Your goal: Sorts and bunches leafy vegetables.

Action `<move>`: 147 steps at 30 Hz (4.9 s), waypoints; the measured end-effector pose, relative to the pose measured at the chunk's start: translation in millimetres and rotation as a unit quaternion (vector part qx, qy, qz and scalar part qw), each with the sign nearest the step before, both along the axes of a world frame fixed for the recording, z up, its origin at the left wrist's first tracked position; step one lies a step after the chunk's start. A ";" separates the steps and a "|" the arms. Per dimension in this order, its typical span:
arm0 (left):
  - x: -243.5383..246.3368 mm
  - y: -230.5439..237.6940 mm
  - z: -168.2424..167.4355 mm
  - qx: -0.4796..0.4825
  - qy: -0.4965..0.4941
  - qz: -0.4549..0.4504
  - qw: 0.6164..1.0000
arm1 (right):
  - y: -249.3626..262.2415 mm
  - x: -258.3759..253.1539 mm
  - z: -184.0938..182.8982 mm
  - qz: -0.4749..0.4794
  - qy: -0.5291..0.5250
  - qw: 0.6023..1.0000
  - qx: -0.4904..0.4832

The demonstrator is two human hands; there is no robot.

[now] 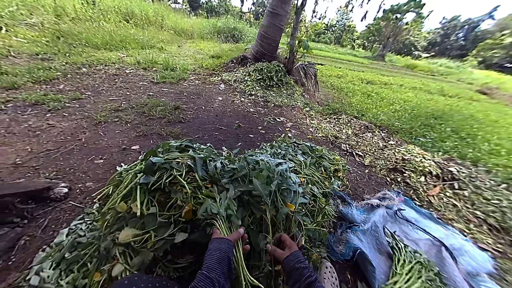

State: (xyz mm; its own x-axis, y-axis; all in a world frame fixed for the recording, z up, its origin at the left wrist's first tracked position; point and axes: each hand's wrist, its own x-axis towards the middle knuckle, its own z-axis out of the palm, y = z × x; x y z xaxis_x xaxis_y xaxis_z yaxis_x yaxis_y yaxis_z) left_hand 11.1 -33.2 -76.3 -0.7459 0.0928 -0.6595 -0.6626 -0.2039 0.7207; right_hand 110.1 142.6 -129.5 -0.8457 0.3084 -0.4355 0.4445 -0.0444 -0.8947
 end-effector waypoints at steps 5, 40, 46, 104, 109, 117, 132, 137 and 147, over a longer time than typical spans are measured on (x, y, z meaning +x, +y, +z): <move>-5.3 17.6 -15.2 -0.075 -0.001 -0.172 0.982 | -3.8 7.9 -7.6 0.115 0.020 0.992 0.046; -31.7 15.2 -27.2 -0.237 0.078 -0.162 0.955 | 2.9 1.6 37.4 0.235 -0.044 0.957 0.166; -35.9 7.7 -29.6 -0.215 0.065 -0.121 0.967 | -12.4 -1.1 0.6 0.324 -0.081 0.900 0.278; -8.8 -42.2 -19.9 -0.075 0.078 0.122 0.987 | -4.8 12.1 3.2 -0.060 0.071 0.994 0.062; 29.4 -5.3 -6.2 -0.087 0.021 0.013 0.996 | -33.1 21.1 3.9 0.056 0.113 0.952 0.278; 4.9 -14.9 -26.5 -0.138 0.062 -0.012 0.988 | -43.5 37.6 11.5 0.187 0.085 0.966 0.156; -6.4 -31.0 -1.3 -0.092 0.106 0.027 0.990 | -38.6 23.6 35.2 0.309 0.055 0.915 0.255; -9.3 -28.6 -3.9 -0.078 0.128 0.158 0.976 | -46.0 16.8 3.9 0.383 -0.024 0.859 0.338; -26.0 -34.3 9.3 -0.044 0.146 0.181 0.972 | 65.1 -65.0 1.2 0.063 -0.147 0.937 0.312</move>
State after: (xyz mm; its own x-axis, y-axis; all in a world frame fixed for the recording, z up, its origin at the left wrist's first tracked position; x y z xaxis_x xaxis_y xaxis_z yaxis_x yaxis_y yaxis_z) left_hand -14.8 -67.5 -67.0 -0.8751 -0.2584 -0.4091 -0.3243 -0.3143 0.8922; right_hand 45.1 207.7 -128.4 -0.7640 0.4864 -0.4239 0.6426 0.5151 -0.5672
